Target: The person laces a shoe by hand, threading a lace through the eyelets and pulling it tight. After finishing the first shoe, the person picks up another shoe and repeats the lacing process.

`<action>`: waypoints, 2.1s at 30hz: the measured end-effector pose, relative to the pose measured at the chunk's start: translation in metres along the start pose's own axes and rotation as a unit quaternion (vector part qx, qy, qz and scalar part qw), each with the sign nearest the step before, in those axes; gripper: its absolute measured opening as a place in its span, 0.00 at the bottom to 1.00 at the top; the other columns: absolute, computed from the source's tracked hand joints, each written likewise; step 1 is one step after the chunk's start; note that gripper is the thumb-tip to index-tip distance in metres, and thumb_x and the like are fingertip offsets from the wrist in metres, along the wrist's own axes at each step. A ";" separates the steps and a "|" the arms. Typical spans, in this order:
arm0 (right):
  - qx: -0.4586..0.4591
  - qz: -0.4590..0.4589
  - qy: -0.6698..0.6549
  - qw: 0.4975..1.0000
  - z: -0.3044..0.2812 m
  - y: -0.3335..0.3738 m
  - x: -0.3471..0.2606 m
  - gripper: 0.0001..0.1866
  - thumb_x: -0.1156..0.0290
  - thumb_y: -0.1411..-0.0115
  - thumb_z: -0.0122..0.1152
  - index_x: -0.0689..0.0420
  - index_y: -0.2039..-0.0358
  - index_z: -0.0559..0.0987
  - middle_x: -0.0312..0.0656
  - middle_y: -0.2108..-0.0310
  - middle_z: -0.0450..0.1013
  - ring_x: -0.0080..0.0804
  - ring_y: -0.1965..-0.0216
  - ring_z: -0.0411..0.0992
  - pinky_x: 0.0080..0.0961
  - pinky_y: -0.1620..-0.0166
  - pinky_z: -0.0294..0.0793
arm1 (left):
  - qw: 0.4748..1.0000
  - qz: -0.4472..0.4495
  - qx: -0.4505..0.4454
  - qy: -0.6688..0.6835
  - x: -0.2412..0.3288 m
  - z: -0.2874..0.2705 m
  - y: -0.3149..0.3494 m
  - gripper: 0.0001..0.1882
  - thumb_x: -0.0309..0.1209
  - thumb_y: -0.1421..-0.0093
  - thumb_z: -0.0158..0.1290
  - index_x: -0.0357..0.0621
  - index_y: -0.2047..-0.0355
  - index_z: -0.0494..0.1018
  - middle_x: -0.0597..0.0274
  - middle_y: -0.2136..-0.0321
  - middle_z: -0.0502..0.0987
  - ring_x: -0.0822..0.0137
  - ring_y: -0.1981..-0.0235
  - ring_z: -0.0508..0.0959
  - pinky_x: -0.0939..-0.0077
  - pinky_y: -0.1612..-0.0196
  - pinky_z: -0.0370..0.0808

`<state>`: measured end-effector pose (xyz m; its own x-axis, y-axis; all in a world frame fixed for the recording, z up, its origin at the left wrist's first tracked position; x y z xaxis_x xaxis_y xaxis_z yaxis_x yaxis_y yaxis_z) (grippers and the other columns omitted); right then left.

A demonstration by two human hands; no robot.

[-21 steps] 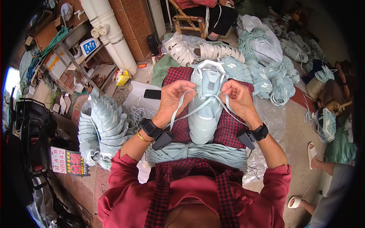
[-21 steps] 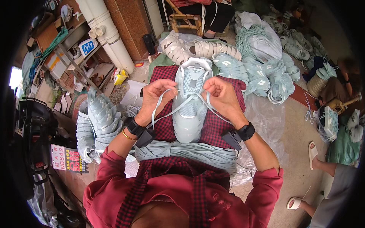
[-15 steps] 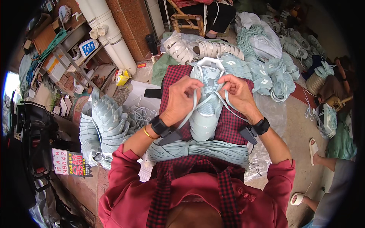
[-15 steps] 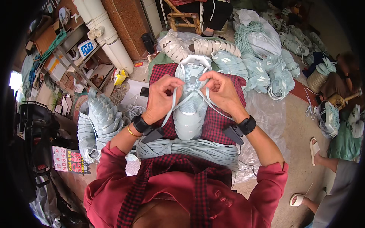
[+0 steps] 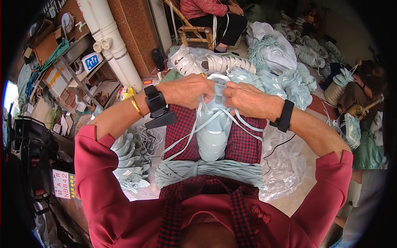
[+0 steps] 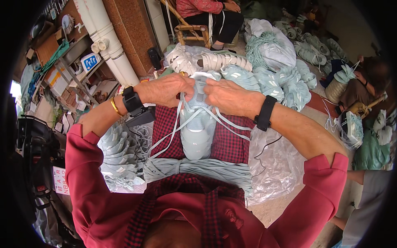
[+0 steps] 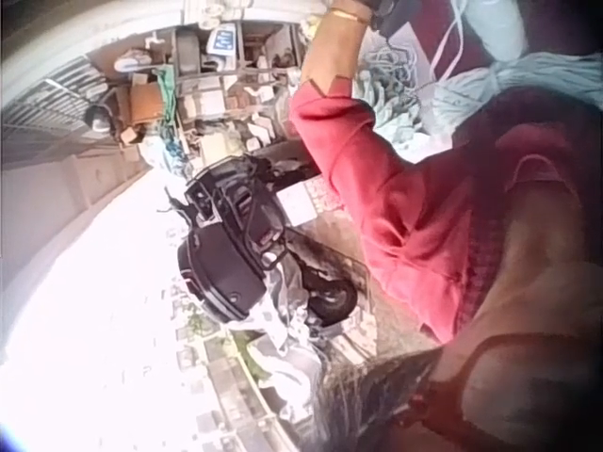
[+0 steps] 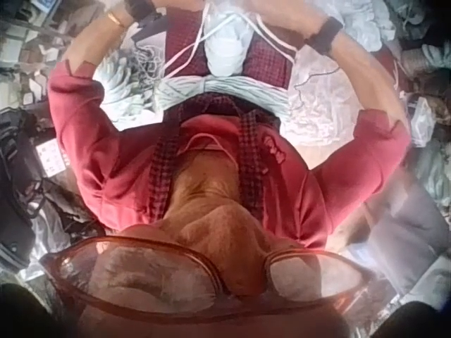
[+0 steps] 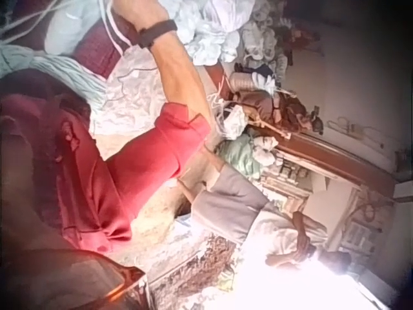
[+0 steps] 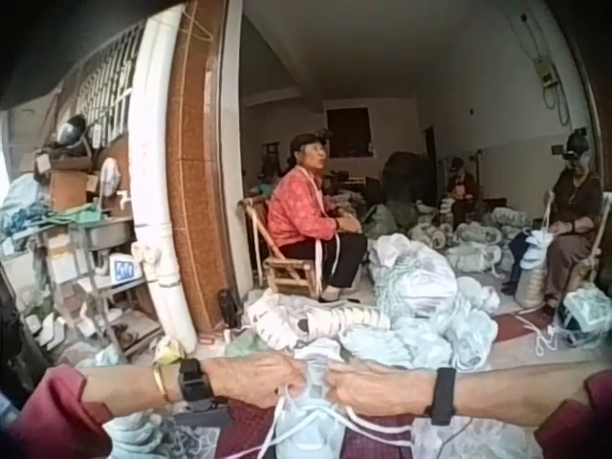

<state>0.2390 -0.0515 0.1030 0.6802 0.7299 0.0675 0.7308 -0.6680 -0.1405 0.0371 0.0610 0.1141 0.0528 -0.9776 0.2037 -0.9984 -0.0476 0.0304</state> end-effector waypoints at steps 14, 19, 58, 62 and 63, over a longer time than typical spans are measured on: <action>-0.037 0.039 -0.263 0.963 0.006 0.014 0.025 0.14 0.83 0.59 0.54 0.63 0.69 0.82 0.46 0.68 0.70 0.46 0.57 0.69 0.37 0.55 0.71 | 0.975 -0.159 -0.116 -0.105 0.018 -0.013 -0.042 0.17 0.41 0.55 0.58 0.38 0.73 0.81 0.45 0.77 0.79 0.49 0.72 0.80 0.58 0.66 0.76; 0.044 0.012 -0.135 0.990 0.025 0.002 0.005 0.08 0.77 0.53 0.61 0.63 0.70 0.81 0.46 0.67 0.71 0.46 0.56 0.69 0.42 0.56 0.72 | 0.990 -0.133 -0.039 0.010 -0.011 0.004 -0.006 0.09 0.32 0.56 0.60 0.39 0.83 0.77 0.51 0.80 0.78 0.53 0.75 0.79 0.62 0.68 0.74; 0.329 0.328 -0.600 0.651 0.023 -0.021 0.018 0.13 0.60 0.31 0.55 0.55 0.64 0.80 0.31 0.74 0.74 0.15 0.80 0.62 0.16 0.77 0.58 | 0.912 -0.135 0.366 0.126 0.019 0.064 -0.005 0.10 0.32 0.34 0.48 0.37 0.64 0.72 0.42 0.68 0.76 0.39 0.64 0.77 0.47 0.61 0.72; 0.251 0.298 -0.544 0.743 0.038 -0.020 0.012 0.19 0.53 0.28 0.52 0.55 0.65 0.79 0.31 0.73 0.74 0.13 0.79 0.61 0.14 0.77 0.58 | 0.899 -0.116 0.380 0.185 0.037 0.057 -0.001 0.06 0.27 0.34 0.48 0.36 0.65 0.70 0.45 0.74 0.73 0.42 0.71 0.76 0.55 0.67 0.72; 0.272 0.277 -0.587 0.711 0.047 -0.021 0.014 0.19 0.54 0.28 0.51 0.55 0.65 0.79 0.31 0.73 0.74 0.13 0.79 0.61 0.13 0.76 0.58 | 0.896 -0.054 0.393 0.200 0.056 0.052 -0.001 0.06 0.27 0.34 0.48 0.37 0.66 0.70 0.48 0.75 0.73 0.46 0.72 0.76 0.58 0.68 0.72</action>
<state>0.2309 -0.0202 0.0602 0.1058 0.2080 -0.9724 0.0217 -0.9781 -0.2068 0.0402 -0.0047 0.0743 -0.0038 -0.8142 0.5806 -0.6842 -0.4213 -0.5953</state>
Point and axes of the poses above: each hand's wrist, its own y-axis away from the middle knuckle, its own z-axis out of the palm, x = y × z, the point moved 1 cm from there along -y, towards the middle knuckle
